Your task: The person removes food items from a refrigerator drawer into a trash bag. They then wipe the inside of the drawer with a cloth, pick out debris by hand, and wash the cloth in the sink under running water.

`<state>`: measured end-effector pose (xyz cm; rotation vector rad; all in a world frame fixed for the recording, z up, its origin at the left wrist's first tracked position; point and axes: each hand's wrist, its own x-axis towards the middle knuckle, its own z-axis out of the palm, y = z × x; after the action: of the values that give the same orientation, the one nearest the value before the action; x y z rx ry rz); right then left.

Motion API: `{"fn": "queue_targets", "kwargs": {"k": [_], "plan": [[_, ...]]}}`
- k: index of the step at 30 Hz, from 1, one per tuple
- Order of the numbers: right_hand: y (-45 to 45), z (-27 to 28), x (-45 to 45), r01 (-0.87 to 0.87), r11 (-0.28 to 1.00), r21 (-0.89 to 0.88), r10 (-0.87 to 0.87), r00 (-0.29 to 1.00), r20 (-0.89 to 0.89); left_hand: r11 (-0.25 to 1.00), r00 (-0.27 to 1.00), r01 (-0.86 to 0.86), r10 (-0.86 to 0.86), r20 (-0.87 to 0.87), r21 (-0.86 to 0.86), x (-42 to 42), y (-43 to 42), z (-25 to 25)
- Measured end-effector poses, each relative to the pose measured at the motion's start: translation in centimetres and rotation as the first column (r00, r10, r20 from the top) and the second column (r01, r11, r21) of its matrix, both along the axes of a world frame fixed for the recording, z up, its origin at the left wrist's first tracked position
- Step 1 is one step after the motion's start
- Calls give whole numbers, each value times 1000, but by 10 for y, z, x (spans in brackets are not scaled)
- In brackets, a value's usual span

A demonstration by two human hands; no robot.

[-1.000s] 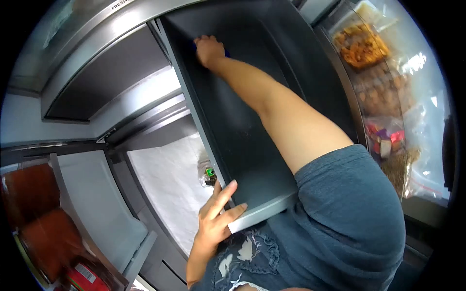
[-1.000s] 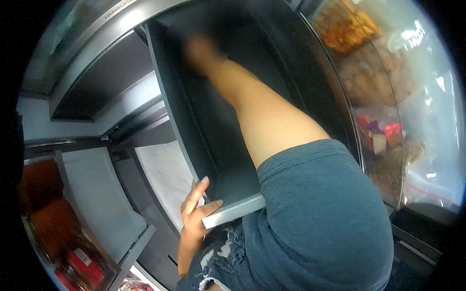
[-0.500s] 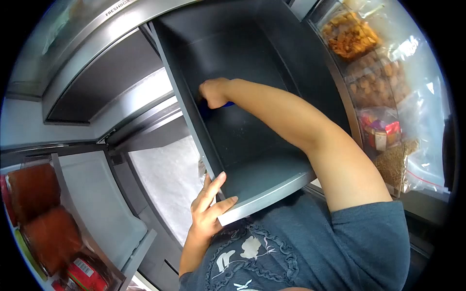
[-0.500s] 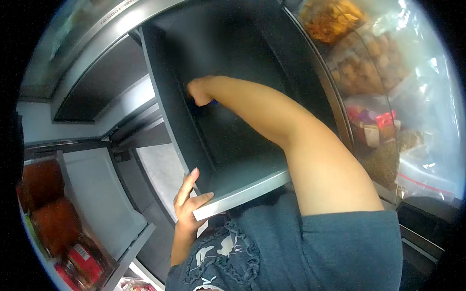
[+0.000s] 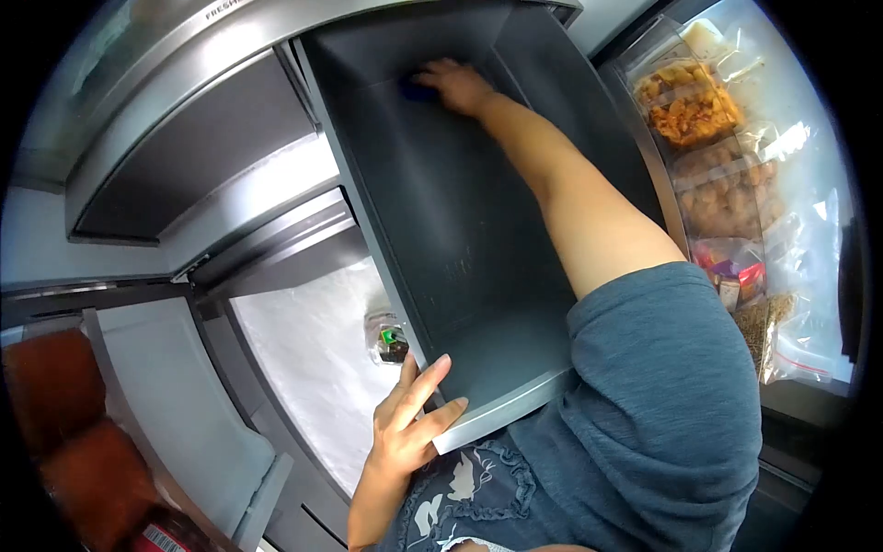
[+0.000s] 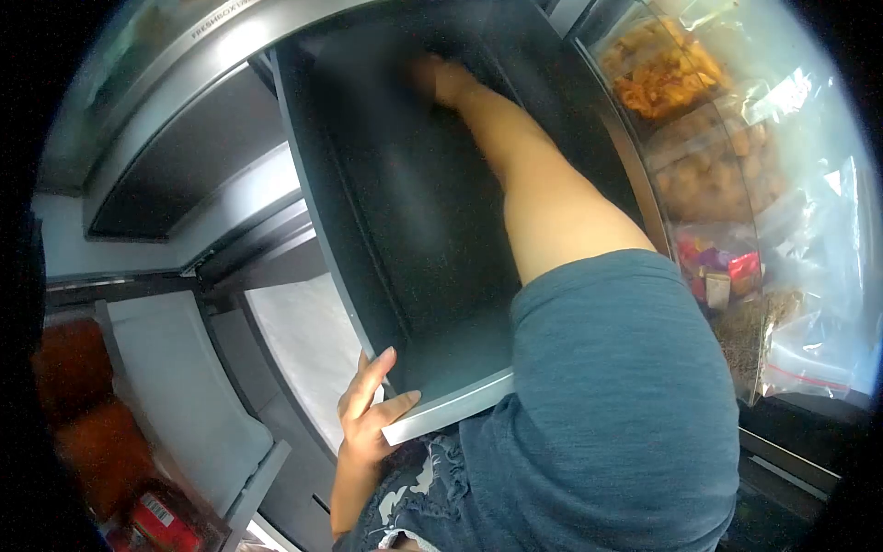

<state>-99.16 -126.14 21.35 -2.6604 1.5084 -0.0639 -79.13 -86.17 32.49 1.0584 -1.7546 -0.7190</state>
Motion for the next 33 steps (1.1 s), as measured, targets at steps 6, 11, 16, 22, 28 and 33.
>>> {"fn": "queue_targets", "kwargs": {"k": [6, 11, 16, 22, 28, 33], "plan": [[42, 0, -26, 319, 947, -30, -320, 946, -46, 999, 999, 30, -29, -28, 21, 3, 0, 5], [136, 16, -9, 251, 951, 179, -232, 965, -119, 998, 998, 60, -60, -7, 15, 1, 2, 2], [206, 33, 15, -103, 923, 371, 111, 994, -1, 996, 998, 41, -44, -47, -73, -1, 5, -5], [108, 39, -10, 85, 990, -111, -80, 995, 53, 998, 999, 44, -45, -18, -44, 1, 5, 1], [94, 24, -40, 438, 896, 73, -410, 880, -241, 999, 999, 33, -33, 3, -7, 0, 4, 5], [178, 34, -40, 531, 796, 289, -456, 842, -289, 997, 997, 24, -30, -77, -67, -4, 4, -4]]}}
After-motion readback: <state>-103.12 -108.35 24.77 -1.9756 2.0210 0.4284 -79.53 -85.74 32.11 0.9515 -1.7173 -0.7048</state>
